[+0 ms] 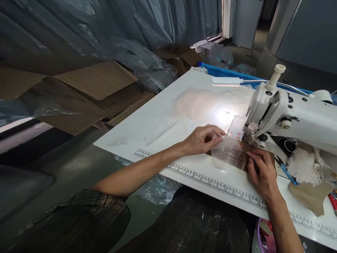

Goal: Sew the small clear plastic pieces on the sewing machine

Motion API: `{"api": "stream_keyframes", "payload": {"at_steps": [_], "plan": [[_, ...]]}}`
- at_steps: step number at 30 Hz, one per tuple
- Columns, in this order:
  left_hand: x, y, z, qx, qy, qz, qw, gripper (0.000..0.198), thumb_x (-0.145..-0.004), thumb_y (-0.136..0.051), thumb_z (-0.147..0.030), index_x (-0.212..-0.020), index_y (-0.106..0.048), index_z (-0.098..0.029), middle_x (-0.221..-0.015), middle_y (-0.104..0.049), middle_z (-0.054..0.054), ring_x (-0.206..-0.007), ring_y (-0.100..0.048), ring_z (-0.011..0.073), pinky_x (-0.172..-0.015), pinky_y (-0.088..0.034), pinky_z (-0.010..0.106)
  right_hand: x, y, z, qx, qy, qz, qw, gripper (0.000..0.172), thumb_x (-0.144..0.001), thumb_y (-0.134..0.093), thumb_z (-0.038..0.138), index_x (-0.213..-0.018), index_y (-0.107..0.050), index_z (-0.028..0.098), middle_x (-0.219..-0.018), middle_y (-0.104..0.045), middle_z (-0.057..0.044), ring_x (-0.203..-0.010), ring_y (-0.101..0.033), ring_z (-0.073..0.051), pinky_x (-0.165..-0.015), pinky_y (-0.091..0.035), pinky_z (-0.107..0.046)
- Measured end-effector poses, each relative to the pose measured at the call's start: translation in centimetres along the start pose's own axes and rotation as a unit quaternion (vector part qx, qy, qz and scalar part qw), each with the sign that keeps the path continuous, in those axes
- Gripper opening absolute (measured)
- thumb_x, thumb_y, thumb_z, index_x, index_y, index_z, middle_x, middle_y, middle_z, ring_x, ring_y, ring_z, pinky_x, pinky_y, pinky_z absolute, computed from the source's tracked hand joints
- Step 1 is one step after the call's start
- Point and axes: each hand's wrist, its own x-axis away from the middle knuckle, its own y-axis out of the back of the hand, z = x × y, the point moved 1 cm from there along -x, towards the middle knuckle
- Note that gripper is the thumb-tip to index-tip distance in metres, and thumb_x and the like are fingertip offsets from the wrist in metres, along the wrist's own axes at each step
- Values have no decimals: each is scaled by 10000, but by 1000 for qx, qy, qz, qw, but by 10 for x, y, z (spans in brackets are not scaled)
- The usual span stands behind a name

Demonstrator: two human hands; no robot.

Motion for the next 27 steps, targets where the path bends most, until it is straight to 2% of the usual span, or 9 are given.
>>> {"api": "stream_keyframes", "payload": {"at_steps": [3,7,11,13,16,18,22,24,27], "plan": [[6,-8,-17,109,-35,98,989,243,-974,-511,-357,-895,-610,-150,-803,-700,44,-677,-650,93,-564,-519,202,-4,7,15,-66,14,20,998,389,-903,-594,325,-1286,-608,258,-1168,-627,-112,-1102,-612,-246,-906,-547,-430],[16,-19,-48,162,-57,195,966,169,-954,-570,-311,-904,-631,-162,-646,-658,-15,-549,-607,63,-522,-477,166,-5,11,43,-188,-25,154,970,879,-789,-709,532,-1533,-312,283,-1431,-511,-134,-1303,-508,-302,-1032,-481,-516],[14,-14,-58,233,104,223,941,216,-931,-619,-337,-1054,-598,-161,-539,-586,-66,-394,-513,55,-396,-387,149,-3,2,56,-342,-148,271,888,645,-875,-631,496,-1443,-443,256,-1227,-659,-109,-1075,-656,-218,-906,-569,-413],[7,-6,-49,265,179,219,922,356,-890,-679,-357,-1145,-554,-143,-566,-597,-66,-398,-530,65,-394,-409,151,-4,-2,48,-348,-198,245,883,534,-906,-581,492,-1370,-513,236,-1081,-698,-89,-918,-686,-188,-802,-597,-369],[-5,8,-30,263,207,163,928,440,-874,-704,-348,-1212,-524,-131,-590,-578,-74,-481,-592,76,-470,-481,160,-8,1,30,-206,-213,89,951,487,-880,-605,498,-1267,-599,203,-1075,-681,-118,-933,-671,-222,-816,-589,-420],[-9,17,-22,251,206,133,936,390,-907,-664,-363,-1204,-549,-139,-616,-577,-66,-501,-598,71,-492,-497,163,-10,7,25,-142,-194,22,970,391,-892,-595,472,-1164,-660,200,-1092,-676,-130,-944,-665,-234,-841,-578,-443],[-9,21,-29,275,237,133,922,286,-971,-565,-389,-1035,-647,-123,-781,-693,41,-643,-681,103,-589,-555,200,-12,18,48,-168,-124,21,978,260,-937,-558,371,-1125,-676,236,-1018,-674,-88,-872,-662,-190,-747,-589,-359],[-5,17,-42,320,233,145,907,319,-1007,-482,-375,-1130,-635,-124,-991,-723,119,-851,-726,165,-681,-597,250,-12,18,68,-167,-77,35,982,369,-918,-591,354,-1276,-600,265,-1048,-640,-83,-905,-641,-194,-739,-591,-358],[3,7,-64,346,198,160,903,416,-997,-442,-275,-1387,-479,-137,-1334,-595,196,-1089,-685,232,-804,-618,324,-11,3,90,-121,-40,33,991,772,-853,-668,394,-1522,-303,268,-1249,-529,-147,-1071,-586,-265,-797,-604,-456]]}}
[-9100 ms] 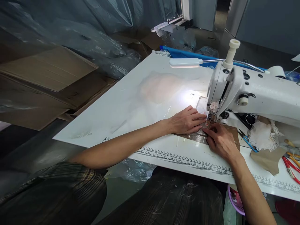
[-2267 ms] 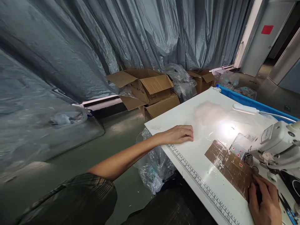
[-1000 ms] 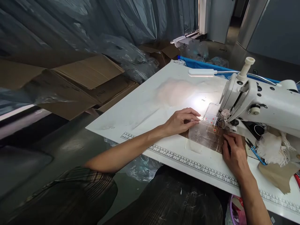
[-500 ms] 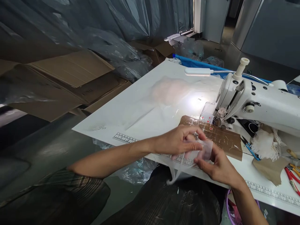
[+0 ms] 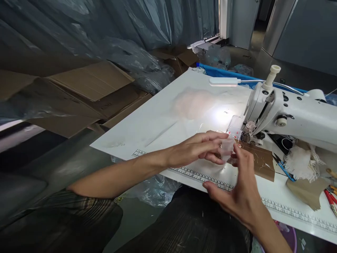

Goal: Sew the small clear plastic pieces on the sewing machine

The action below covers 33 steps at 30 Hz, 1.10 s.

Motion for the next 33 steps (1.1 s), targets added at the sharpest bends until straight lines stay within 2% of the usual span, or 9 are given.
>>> {"api": "stream_keyframes", "payload": {"at_steps": [5,9,13,16,18,20,23,27,33], "plan": [[20,-15,-4,-272,-77,9,959,539,-928,-409,-126,-1464,-382,-174,-1260,-638,148,-1091,-666,226,-857,-587,346,3,-23,-7,58,9,-95,994,600,-925,-485,161,-1499,-332,251,-1171,-553,-147,-1062,-599,-255,-837,-592,-481],[30,6,-13,-500,-110,-79,855,244,-936,-471,-196,-1068,-675,-181,-1098,-642,109,-1034,-635,239,-856,-551,375,9,-6,-12,-186,-113,39,975,408,-961,-509,290,-1365,-476,237,-920,-663,-57,-714,-662,-141,-659,-606,-313],[20,29,-17,-381,-125,-43,915,206,-874,-645,-348,-767,-654,-172,-1271,-565,82,-1207,-554,233,-945,-519,349,5,13,-19,-326,-215,213,896,304,-908,-600,470,-1046,-655,205,-794,-719,-40,-625,-679,-129,-602,-586,-269],[-2,40,-7,-271,-96,-41,957,262,-882,-632,-388,-776,-605,-151,-1059,-666,80,-982,-656,171,-826,-545,297,-10,14,-37,-296,-233,191,906,401,-835,-641,579,-927,-682,191,-751,-730,-50,-607,-673,-150,-571,-565,-282],[-20,44,2,-290,-29,-75,954,251,-907,-602,-384,-825,-583,-147,-783,-670,32,-681,-645,128,-630,-511,248,-21,11,-52,-217,-246,142,934,469,-808,-617,647,-861,-686,186,-712,-724,-57,-597,-661,-167,-554,-538,-292],[-36,47,9,-376,19,-116,919,193,-916,-602,-332,-902,-574,-142,-715,-653,13,-589,-606,125,-556,-446,235,-32,8,-65,-80,-259,104,957,461,-822,-581,639,-823,-696,193,-665,-709,-47,-571,-632,-173,-542,-491,-293],[-58,50,15,-537,30,-108,836,214,-919,-593,-237,-1104,-559,-134,-880,-685,58,-761,-644,180,-609,-420,256,-45,4,-76,102,-275,94,951,351,-855,-546,521,-855,-726,219,-648,-700,-21,-554,-600,-172,-545,-414,-285],[-85,58,19,-678,-20,-62,732,189,-937,-540,-227,-1098,-601,-150,-1095,-648,101,-963,-627,229,-696,-415,289,-49,1,-81,144,-283,90,944,344,-850,-521,500,-884,-738,235,-648,-690,-16,-582,-605,-182,-553,-378,-279],[-135,70,30,-701,-105,-20,706,281,-980,-410,-225,-1022,-679,-154,-1083,-650,103,-913,-628,206,-740,-429,298,-45,-3,-88,132,-278,85,948,360,-846,-509,509,-892,-735,231,-642,-677,-25,-573,-593,-182,-543,-370,-276]]}}
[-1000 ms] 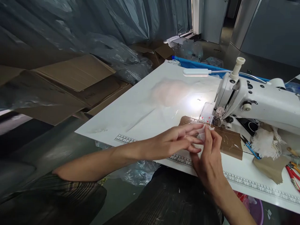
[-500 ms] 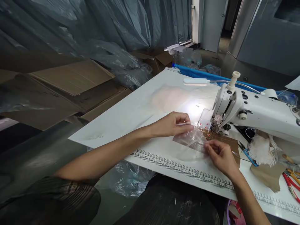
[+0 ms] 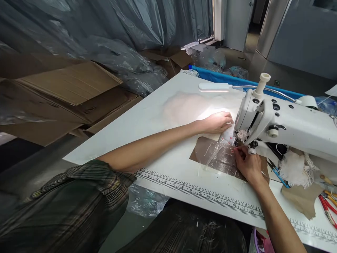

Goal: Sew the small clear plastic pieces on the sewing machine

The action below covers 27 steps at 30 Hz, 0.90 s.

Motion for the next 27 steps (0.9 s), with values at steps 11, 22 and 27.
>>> {"api": "stream_keyframes", "payload": {"at_steps": [11,22,27], "plan": [[-33,-14,10,49,-103,-67,991,207,-919,-479,-126,-962,-682,-126,-1032,-668,108,-916,-640,188,-768,-471,279,7,12,3,-122,29,46,991,484,-785,-539,636,-884,-682,184,-640,-644,-29,-547,-569,-154,-525,-428,-272],[71,-9,-36,58,-224,-120,965,246,-920,-553,-306,-1085,-666,-162,-1079,-688,85,-861,-612,192,-741,-460,331,23,6,5,-60,44,4,997,220,-779,-561,415,-833,-638,216,-646,-638,-8,-566,-581,-159,-550,-438,-284],[70,-16,-42,12,-170,-180,969,299,-996,-481,-384,-1027,-650,-139,-1102,-671,114,-861,-597,205,-759,-436,357,28,-5,5,-25,112,-72,991,235,-836,-494,360,-873,-675,214,-805,-701,-55,-701,-638,-190,-637,-466,-308]]}}
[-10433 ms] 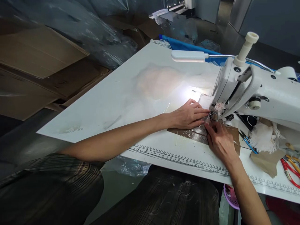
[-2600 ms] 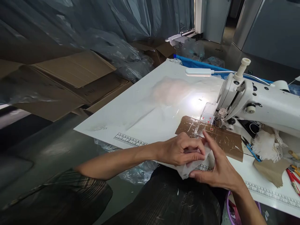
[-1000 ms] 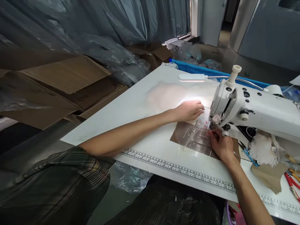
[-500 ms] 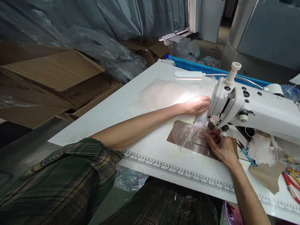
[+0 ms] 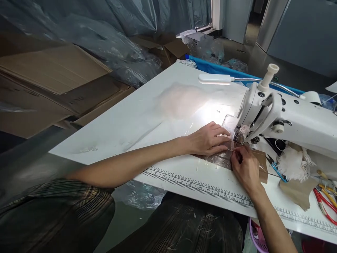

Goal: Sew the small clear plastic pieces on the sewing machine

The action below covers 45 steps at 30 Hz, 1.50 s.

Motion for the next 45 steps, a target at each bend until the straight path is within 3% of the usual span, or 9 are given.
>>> {"api": "stream_keyframes", "payload": {"at_steps": [3,8,13,16,22,29,33,40,45], "plan": [[-2,-4,-10,-1,2,-39,999,220,-995,-463,-262,-1031,-629,-121,-1096,-673,121,-933,-600,206,-798,-446,350,2,-5,2,33,34,7,999,264,-875,-466,335,-922,-694,209,-887,-709,-75,-772,-653,-210,-673,-484,-321],[0,-12,-18,44,8,26,999,204,-993,-481,-217,-1128,-617,-145,-993,-703,72,-868,-603,180,-764,-445,329,-4,10,3,37,87,95,991,281,-879,-466,308,-983,-707,207,-967,-707,-91,-807,-655,-213,-693,-511,-325],[4,-11,-10,40,-6,39,998,200,-1001,-507,-265,-947,-695,-222,-1093,-711,24,-866,-607,158,-811,-424,343,-22,39,-7,2,29,174,984,334,-894,-462,363,-1043,-718,208,-844,-732,-64,-705,-663,-192,-650,-522,-310],[6,-9,-11,22,-17,1,1000,240,-1004,-486,-238,-907,-704,-218,-1067,-718,26,-839,-614,145,-861,-422,356,-26,38,-13,4,30,174,984,341,-895,-461,341,-1066,-727,214,-876,-740,-60,-723,-663,-192,-677,-529,-320],[5,-8,-12,9,-35,-63,997,280,-1017,-472,-216,-856,-700,-201,-989,-723,22,-795,-618,113,-878,-431,341,-19,19,-20,59,130,129,981,369,-930,-452,313,-1189,-713,281,-1089,-706,-71,-835,-661,-183,-690,-514,-296],[3,-15,-8,16,-53,-65,996,267,-1009,-479,-171,-845,-685,-209,-882,-742,-10,-750,-624,95,-842,-457,314,-16,15,-27,117,178,106,971,381,-932,-468,290,-1235,-700,274,-1070,-685,-93,-811,-631,-173,-641,-503,-275],[6,-16,-5,56,-60,-21,996,288,-1020,-432,-176,-891,-686,-220,-981,-752,-5,-843,-660,94,-907,-457,317,-14,12,-26,122,192,106,968,380,-943,-458,293,-1237,-698,281,-1075,-671,-99,-833,-618,-180,-651,-517,-291],[9,-11,-3,69,-31,25,997,229,-994,-483,-248,-888,-686,-246,-950,-749,-23,-837,-662,103,-1003,-402,368,-9,7,-24,123,185,100,970,390,-973,-429,316,-1273,-675,273,-1057,-652,-119,-821,-608,-195,-658,-527,-324],[10,-10,-3,40,-47,0,998,219,-993,-500,-243,-888,-692,-238,-987,-751,-14,-854,-669,111,-1022,-405,374,-10,10,-24,111,183,103,971,391,-979,-419,303,-1279,-668,272,-1075,-649,-117,-860,-617,-197,-704,-541,-333]]}}
